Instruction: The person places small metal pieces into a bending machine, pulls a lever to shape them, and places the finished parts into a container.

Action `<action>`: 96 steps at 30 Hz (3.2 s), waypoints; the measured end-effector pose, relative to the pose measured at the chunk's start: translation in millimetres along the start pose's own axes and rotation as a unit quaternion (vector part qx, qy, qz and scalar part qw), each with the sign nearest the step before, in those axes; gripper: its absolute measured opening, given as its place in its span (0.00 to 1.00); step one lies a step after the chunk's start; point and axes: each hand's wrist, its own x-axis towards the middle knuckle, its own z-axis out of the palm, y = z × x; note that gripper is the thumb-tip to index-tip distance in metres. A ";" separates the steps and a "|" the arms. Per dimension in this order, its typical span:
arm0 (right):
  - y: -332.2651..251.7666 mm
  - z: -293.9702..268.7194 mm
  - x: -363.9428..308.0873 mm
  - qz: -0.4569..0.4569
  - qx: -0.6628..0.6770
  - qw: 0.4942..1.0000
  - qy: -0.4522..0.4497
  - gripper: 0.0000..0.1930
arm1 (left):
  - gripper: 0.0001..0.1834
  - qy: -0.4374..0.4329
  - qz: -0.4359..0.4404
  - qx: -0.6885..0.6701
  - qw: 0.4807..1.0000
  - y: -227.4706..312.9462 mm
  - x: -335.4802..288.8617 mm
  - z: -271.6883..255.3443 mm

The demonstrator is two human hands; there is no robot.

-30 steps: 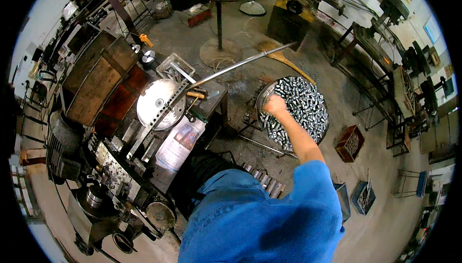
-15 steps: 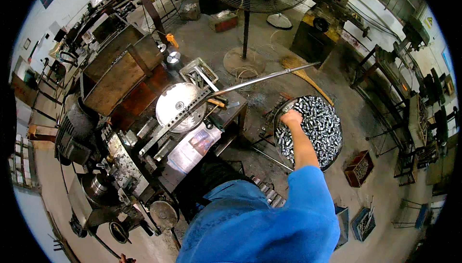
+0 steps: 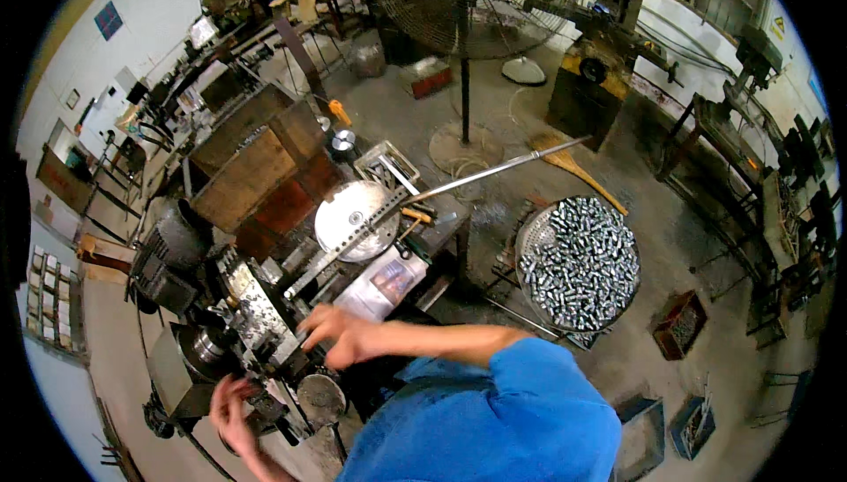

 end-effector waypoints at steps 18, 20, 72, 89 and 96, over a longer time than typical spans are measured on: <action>-58.0 52.3 84.0 -0.069 -0.118 0.968 -0.212 0.25 | 0.15 -0.014 -0.015 0.088 0.996 -13.3 -0.4 19.5; -61.3 52.2 97.4 -0.079 -0.084 0.959 -0.257 0.25 | 0.17 -0.034 -0.033 0.043 0.998 8.3 -3.3 11.0; 13.5 38.7 192.0 0.056 -0.176 0.978 -0.093 0.09 | 0.28 0.202 -0.339 0.306 0.866 -310.6 -128.9 -137.2; 100.0 -319.3 -166.5 0.515 -0.652 0.557 -0.009 0.14 | 0.21 0.032 -0.410 0.470 0.780 -310.1 -139.7 -182.1; 20.4 -197.2 -197.3 0.506 -0.659 0.556 -0.015 0.15 | 0.21 0.032 -0.501 0.373 0.780 -302.5 -190.2 -184.5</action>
